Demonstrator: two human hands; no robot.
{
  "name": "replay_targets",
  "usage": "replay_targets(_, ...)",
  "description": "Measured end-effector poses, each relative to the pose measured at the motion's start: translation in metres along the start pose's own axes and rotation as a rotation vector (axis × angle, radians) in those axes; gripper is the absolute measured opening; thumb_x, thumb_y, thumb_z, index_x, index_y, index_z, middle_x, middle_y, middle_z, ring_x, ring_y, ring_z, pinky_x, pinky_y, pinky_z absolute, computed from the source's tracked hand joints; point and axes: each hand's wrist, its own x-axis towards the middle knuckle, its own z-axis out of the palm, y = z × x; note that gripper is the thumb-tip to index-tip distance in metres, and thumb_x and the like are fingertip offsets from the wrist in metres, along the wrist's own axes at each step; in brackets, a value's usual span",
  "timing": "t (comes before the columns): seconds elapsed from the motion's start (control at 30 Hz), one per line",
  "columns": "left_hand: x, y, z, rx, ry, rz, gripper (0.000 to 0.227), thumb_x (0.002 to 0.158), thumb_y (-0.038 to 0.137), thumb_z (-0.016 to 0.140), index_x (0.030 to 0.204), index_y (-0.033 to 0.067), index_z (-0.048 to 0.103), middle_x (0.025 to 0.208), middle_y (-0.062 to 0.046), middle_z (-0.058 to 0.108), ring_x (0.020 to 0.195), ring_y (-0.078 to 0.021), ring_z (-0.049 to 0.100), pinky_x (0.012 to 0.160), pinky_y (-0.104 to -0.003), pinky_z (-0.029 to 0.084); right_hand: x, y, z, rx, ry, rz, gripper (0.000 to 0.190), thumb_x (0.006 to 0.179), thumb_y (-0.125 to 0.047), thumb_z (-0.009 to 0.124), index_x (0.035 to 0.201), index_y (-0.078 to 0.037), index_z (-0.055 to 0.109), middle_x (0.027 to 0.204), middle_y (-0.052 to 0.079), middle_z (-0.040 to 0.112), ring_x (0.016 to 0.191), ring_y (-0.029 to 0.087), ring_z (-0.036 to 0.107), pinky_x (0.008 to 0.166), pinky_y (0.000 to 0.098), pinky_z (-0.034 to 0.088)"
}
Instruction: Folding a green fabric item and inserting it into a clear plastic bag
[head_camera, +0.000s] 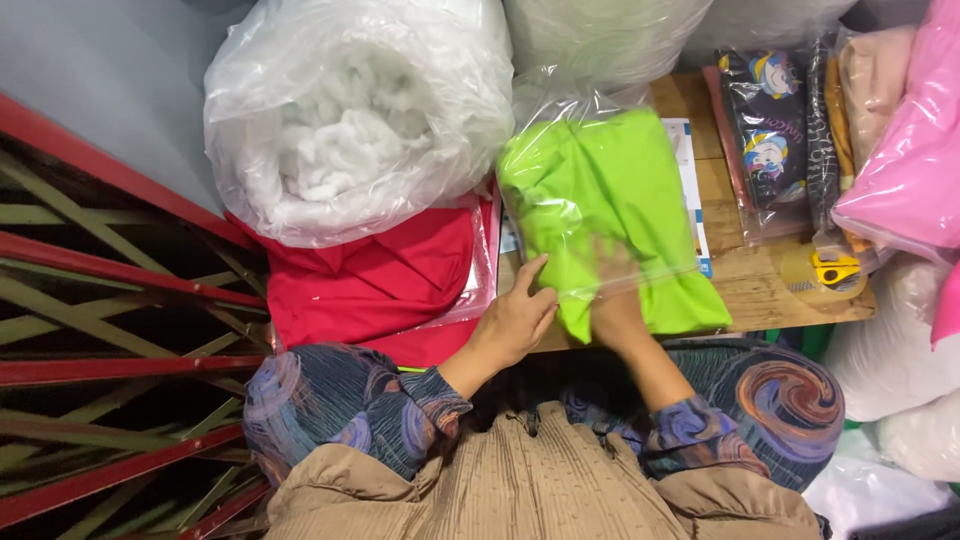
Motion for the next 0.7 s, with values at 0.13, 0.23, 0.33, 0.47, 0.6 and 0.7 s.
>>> replay_targets(0.13, -0.002, -0.013, 0.008, 0.061, -0.022, 0.006, 0.013, 0.099, 0.025, 0.056, 0.1, 0.0128, 0.058, 0.156, -0.02, 0.033, 0.085, -0.0567, 0.069, 0.078, -0.061, 0.061, -0.001, -0.031, 0.0, -0.251, -0.165, -0.081, 0.05, 0.093, -0.045, 0.054, 0.143, -0.039, 0.058, 0.168, 0.007, 0.031, 0.152, 0.05, 0.021, 0.117, 0.0746, 0.016)
replay_targets(0.23, -0.001, -0.008, 0.003, 0.078, -0.034, 0.008, 0.013, 0.098, 0.025, 0.056, 0.099, 0.0127, 0.058, 0.155, -0.02, 0.034, 0.085, -0.0563, 0.07, 0.077, -0.061, 0.061, 0.002, -0.036, -0.012, -0.237, -0.165, -0.012, 0.05, 0.096, -0.034, 0.051, 0.147, -0.035, 0.054, 0.165, 0.011, 0.035, 0.152, 0.05, 0.022, 0.116, 0.0743, 0.017)
replay_targets(0.33, 0.0, 0.0, -0.006, 0.061, -0.019, -0.008, 0.013, 0.097, 0.024, 0.057, 0.102, 0.0122, 0.06, 0.154, -0.022, 0.035, 0.085, -0.0563, 0.069, 0.078, -0.061, 0.061, -0.016, -0.027, -0.023, -0.381, -0.17, -0.04, 0.065, 0.081, -0.035, 0.066, 0.145, -0.025, 0.056, 0.165, 0.017, 0.034, 0.148, 0.056, 0.028, 0.111, 0.0775, 0.026)
replay_targets(0.47, 0.002, -0.007, -0.005, 0.079, -0.053, -0.074, 0.014, 0.095, 0.025, 0.06, 0.1, 0.0123, 0.063, 0.155, -0.02, 0.035, 0.087, -0.0548, 0.07, 0.079, -0.059, 0.061, -0.043, -0.021, -0.046, -0.204, -0.038, 0.055, 0.092, 0.083, -0.05, 0.072, 0.162, -0.023, 0.032, 0.164, 0.026, 0.025, 0.147, 0.059, 0.02, 0.115, 0.0748, 0.018)
replay_targets(0.6, 0.001, -0.005, -0.003, 0.09, -0.104, -0.089, 0.015, 0.095, 0.025, 0.058, 0.101, 0.0111, 0.062, 0.156, -0.021, 0.032, 0.091, -0.0562, 0.069, 0.081, -0.06, 0.06, -0.033, -0.02, -0.044, -0.206, -0.138, 0.211, 0.105, 0.078, -0.072, 0.069, 0.163, -0.023, 0.033, 0.16, 0.036, 0.03, 0.138, 0.07, 0.028, 0.111, 0.0791, 0.02)
replay_targets(0.7, 0.001, -0.008, 0.001, 0.123, -0.126, -0.081, 0.017, 0.096, 0.024, 0.057, 0.1, 0.0083, 0.061, 0.157, -0.024, 0.031, 0.092, -0.0577, 0.069, 0.082, -0.062, 0.059, -0.018, -0.037, -0.024, -0.269, -0.241, 0.132, 0.097, 0.077, -0.062, 0.073, 0.161, -0.032, 0.035, 0.165, 0.027, 0.027, 0.143, 0.066, 0.021, 0.114, 0.0761, 0.017)
